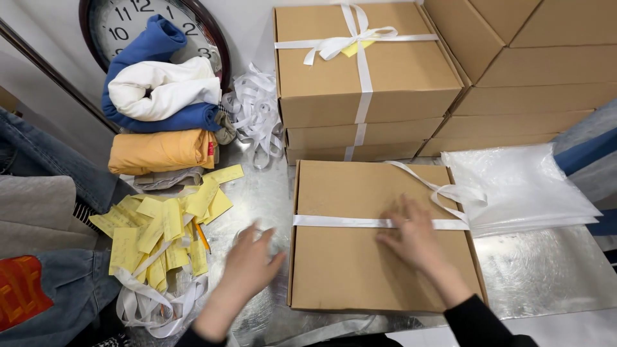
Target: The person unties a white ribbon from a cardboard box and removes the lid. They then take a folded black garment from a plastic bag and place it on a sheet of bubble wrap on the table.
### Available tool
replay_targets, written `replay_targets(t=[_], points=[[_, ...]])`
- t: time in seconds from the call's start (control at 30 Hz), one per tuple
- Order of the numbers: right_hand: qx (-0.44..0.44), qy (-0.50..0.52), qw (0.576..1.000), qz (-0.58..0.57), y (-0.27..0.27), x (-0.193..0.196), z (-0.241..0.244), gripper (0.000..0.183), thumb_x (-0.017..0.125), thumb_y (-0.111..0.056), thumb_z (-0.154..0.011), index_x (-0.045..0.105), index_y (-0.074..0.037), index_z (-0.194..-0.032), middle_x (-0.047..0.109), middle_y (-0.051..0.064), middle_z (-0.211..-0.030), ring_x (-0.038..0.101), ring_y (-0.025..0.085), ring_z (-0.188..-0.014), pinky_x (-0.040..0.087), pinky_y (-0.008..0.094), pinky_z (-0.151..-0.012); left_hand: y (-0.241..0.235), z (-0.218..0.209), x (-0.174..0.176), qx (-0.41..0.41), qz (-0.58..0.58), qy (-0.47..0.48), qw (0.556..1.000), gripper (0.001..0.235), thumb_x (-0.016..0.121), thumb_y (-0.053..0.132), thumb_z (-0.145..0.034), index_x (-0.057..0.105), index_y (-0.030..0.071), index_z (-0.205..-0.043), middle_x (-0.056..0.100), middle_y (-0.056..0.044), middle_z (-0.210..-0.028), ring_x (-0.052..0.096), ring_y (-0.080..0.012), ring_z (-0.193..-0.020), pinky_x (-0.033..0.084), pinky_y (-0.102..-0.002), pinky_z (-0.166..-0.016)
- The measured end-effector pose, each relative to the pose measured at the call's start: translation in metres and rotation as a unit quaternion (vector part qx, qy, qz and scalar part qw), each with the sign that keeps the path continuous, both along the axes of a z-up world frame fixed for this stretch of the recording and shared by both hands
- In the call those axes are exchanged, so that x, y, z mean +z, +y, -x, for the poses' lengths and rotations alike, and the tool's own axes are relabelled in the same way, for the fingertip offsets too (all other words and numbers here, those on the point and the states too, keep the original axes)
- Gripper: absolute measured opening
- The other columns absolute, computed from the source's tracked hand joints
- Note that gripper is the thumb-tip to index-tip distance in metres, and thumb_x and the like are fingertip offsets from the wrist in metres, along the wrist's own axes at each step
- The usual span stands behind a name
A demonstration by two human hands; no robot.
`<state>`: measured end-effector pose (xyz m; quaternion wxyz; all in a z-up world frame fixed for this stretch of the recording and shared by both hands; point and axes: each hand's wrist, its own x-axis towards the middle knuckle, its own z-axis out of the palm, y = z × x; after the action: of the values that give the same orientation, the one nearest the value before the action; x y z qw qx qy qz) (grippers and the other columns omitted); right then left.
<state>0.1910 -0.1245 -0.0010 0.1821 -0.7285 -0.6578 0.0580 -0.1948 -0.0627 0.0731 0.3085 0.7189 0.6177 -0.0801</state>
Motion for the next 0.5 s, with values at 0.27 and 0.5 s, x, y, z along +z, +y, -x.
replay_targets(t=[0.27, 0.5], points=[[-0.013, -0.050, 0.998, 0.031, 0.004, -0.030, 0.019, 0.027, 0.082, -0.045, -0.084, 0.069, -0.024, -0.096, 0.058, 0.002, -0.131, 0.060, 0.032, -0.129, 0.055, 0.046, -0.099, 0.045, -0.040, -0.040, 0.021, 0.060, -0.242, 0.968, 0.094, 0.068, 0.051, -0.099, 0.036, -0.020, -0.151, 0.047, -0.048, -0.146, 0.047, -0.0578, -0.141, 0.043, -0.067, -0.111], [-0.007, -0.037, 0.995, -0.095, -0.007, -0.048, 0.022, 0.019, 0.071, -0.034, -0.095, 0.062, -0.017, -0.095, 0.059, 0.007, -0.131, 0.058, 0.032, -0.124, 0.049, 0.045, -0.100, 0.051, 0.017, 0.003, 0.014, 0.060, -0.267, 0.962, 0.039, 0.054, 0.041, -0.102, 0.083, 0.016, -0.095, 0.081, -0.012, -0.110, 0.074, -0.0299, -0.110, 0.053, -0.047, -0.102]])
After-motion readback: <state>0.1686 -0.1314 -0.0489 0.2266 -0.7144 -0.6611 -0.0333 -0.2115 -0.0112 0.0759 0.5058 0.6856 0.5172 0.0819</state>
